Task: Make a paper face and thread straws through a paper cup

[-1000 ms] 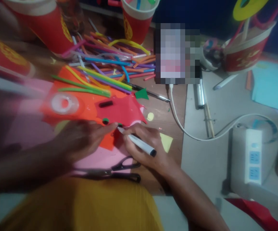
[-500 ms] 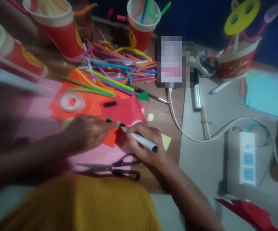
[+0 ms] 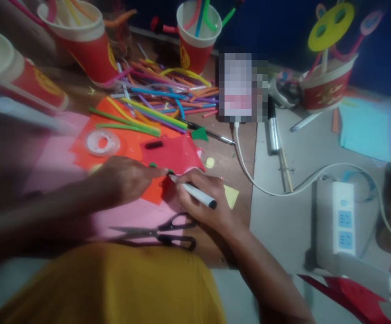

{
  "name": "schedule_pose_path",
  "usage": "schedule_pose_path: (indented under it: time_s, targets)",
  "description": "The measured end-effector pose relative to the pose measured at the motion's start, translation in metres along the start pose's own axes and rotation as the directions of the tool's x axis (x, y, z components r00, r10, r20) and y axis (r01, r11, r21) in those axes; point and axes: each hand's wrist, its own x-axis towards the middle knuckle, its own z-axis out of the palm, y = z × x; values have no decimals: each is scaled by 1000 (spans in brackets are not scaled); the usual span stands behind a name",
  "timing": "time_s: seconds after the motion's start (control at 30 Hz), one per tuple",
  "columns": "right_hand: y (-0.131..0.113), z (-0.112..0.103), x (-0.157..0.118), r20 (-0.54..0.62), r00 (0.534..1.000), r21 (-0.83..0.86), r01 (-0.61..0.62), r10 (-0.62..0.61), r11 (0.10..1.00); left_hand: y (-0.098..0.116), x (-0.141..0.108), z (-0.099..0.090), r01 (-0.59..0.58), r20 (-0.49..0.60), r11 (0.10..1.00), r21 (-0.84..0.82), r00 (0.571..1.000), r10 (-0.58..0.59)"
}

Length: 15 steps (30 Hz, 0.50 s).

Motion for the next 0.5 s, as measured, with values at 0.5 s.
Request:
schedule_pose_path:
  time_s: [0.5]
  targets:
    - [1, 1, 2, 29, 996, -3, 84, -84, 996, -2, 3, -6, 83, 130, 996, -36, 989, -78]
